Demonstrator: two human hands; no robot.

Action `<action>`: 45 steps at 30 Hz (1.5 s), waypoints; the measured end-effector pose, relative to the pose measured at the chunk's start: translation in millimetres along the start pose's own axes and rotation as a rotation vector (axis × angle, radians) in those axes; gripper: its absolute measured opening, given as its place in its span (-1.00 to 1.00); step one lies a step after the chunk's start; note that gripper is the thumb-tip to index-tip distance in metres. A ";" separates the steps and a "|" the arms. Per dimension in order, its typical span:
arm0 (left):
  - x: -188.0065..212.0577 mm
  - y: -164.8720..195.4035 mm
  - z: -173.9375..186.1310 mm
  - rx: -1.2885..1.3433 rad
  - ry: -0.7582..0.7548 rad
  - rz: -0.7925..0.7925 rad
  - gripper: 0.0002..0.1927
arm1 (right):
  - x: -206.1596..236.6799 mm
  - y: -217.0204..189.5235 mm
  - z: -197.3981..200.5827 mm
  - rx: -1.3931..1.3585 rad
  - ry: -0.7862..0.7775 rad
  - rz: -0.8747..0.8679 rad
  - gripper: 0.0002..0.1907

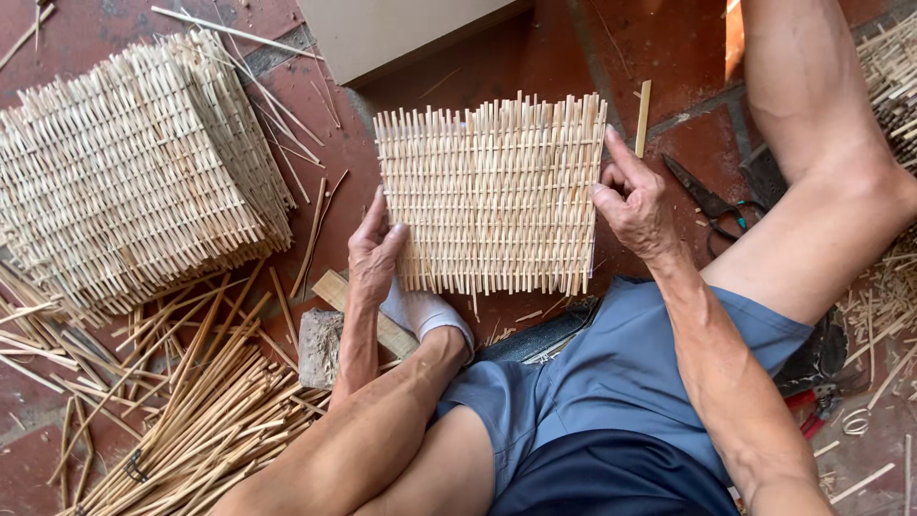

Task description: The person sits on a tiled floor and weaves thin bamboo strips into a square mat. They apply glue to a cardboard backing with a roller, press the woven mat onto it, and stack the finished unit with others.

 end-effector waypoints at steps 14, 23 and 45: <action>6.5 -13.4 -11.2 -0.270 -0.017 -0.049 -0.29 | -6.0 7.0 9.2 0.456 -0.062 0.293 -0.32; -5.8 -4.5 -18.5 -0.159 -0.051 -0.123 -0.28 | -6.9 23.2 13.3 0.057 0.036 0.011 -0.34; 1.4 178.4 -111.9 -0.180 -0.205 -0.014 -0.53 | 42.0 -27.9 119.5 -0.730 0.435 -0.159 -0.72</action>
Point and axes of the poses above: each hand's wrist, its own x-axis away from the middle knuckle, its own z-axis out of the back of the hand, y = z × x, the point moved 3 cm from there along -x, towards the middle knuckle, and after that the axes turned 4 degrees about y, right-handed, at the moved point
